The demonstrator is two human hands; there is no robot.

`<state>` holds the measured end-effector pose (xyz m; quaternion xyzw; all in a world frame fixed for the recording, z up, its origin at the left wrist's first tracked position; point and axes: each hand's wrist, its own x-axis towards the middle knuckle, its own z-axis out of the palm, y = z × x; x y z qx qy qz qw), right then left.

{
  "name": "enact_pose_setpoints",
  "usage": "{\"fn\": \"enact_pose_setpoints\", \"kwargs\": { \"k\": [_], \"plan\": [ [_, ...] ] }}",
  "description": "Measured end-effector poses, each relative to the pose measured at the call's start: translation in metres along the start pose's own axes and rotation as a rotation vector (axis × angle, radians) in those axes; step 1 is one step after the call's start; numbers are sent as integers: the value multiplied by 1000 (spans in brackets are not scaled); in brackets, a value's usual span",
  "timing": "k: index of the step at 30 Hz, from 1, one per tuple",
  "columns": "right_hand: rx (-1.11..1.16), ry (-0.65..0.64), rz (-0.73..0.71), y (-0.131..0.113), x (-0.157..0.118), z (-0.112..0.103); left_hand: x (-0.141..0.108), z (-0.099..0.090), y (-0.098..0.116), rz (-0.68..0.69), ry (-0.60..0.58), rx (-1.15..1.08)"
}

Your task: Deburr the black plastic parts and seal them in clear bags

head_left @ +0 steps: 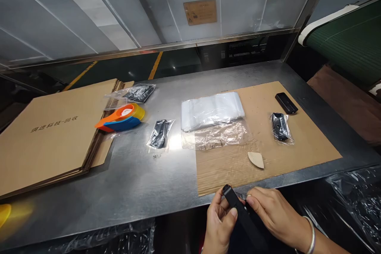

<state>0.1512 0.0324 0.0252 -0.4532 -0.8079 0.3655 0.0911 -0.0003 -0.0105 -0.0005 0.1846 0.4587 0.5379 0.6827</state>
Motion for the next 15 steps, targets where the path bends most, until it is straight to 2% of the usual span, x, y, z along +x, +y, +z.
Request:
{"fn": "enact_pose_setpoints", "kwargs": {
  "k": [5,9,15],
  "plan": [
    [-88,2,-29,1,-1,3,-1,-2,-2,-9,19,25],
    [-101,-3,42,7,3,8,-1,-8,-5,30,-4,124],
    [-74,44,107,19,9,11,0,-12,-13,69,60,253]
  ]
}}
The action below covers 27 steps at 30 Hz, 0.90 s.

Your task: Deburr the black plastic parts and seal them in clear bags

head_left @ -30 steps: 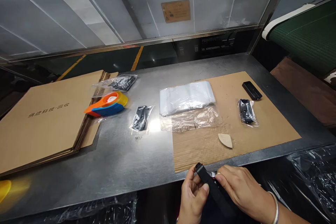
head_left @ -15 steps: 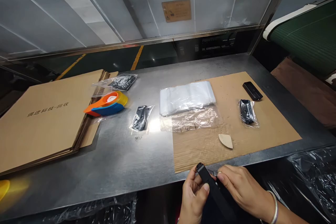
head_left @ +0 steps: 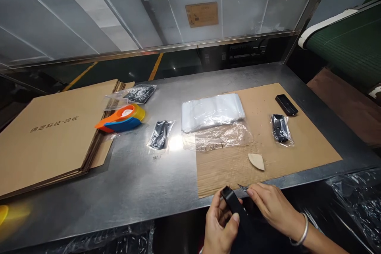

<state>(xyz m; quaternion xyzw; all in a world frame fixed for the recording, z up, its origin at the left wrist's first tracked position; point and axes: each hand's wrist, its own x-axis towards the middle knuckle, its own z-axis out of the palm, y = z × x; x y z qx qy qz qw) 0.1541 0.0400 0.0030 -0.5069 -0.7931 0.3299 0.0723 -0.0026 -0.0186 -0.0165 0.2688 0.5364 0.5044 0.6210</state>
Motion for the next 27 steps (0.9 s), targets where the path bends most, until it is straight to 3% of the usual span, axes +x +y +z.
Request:
{"fn": "enact_pose_setpoints", "kwargs": {
  "k": [4,7,10,13,18,23,25,27],
  "plan": [
    [-168,175,79,30,9,-3,6,-3,-1,156,77,227],
    [-359,337,200,69,22,-4,22,-8,12,382,121,673],
    [-457,429,267,103,36,-6,45,-7,30,545,22,1096],
    [-520,492,257,116,45,-11,71,1,38,567,-148,1373],
    [-511,452,53,82,62,-12,104,13,21,646,-442,1511],
    [-450,311,-181,36,121,-2,120,5,18,698,-661,1439],
    [-468,321,-183,28,152,-2,125,1,29,644,-630,1376],
    [-498,340,-170,26,179,-4,130,-3,41,595,-493,1343]
  ]
}}
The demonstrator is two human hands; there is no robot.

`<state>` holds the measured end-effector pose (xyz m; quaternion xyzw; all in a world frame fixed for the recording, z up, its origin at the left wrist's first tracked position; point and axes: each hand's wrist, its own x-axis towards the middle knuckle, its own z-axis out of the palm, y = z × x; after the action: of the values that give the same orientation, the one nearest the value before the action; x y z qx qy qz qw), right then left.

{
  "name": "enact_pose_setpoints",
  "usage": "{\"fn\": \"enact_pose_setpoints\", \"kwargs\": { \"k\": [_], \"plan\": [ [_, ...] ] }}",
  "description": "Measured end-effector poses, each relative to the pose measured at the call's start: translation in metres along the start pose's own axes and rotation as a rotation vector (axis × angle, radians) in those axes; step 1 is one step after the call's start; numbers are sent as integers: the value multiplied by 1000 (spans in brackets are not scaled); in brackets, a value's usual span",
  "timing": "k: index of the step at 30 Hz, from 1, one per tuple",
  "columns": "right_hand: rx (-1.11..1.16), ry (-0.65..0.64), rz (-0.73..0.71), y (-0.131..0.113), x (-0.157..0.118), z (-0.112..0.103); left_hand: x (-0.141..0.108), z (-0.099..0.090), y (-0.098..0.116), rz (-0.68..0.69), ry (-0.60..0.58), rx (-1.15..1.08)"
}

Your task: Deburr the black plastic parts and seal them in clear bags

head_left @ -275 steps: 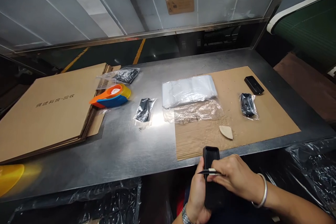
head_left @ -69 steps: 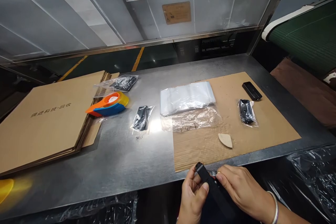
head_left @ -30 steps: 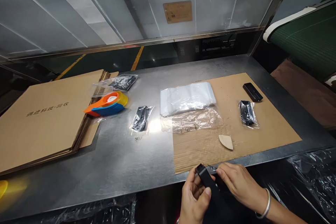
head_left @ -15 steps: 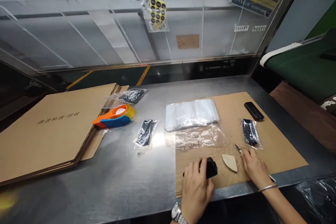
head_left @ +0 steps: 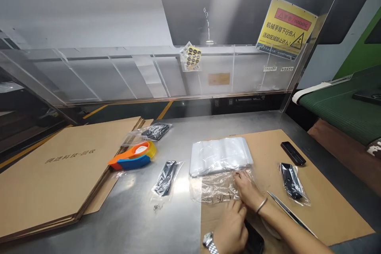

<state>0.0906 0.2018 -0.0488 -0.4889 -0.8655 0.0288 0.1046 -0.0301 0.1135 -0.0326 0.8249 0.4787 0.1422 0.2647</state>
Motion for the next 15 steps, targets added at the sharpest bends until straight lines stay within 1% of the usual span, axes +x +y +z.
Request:
{"fn": "enact_pose_setpoints", "kwargs": {
  "k": [3,6,11,15],
  "plan": [
    [-56,10,34,8,28,6,6,-13,-9,-124,106,8],
    [-105,-3,52,14,44,7,16,-17,-20,-209,170,3],
    [-148,-43,13,12,56,7,35,-14,-32,-300,248,-50],
    [-137,-17,12,10,56,7,46,-12,-33,-326,328,-122]
  ]
}}
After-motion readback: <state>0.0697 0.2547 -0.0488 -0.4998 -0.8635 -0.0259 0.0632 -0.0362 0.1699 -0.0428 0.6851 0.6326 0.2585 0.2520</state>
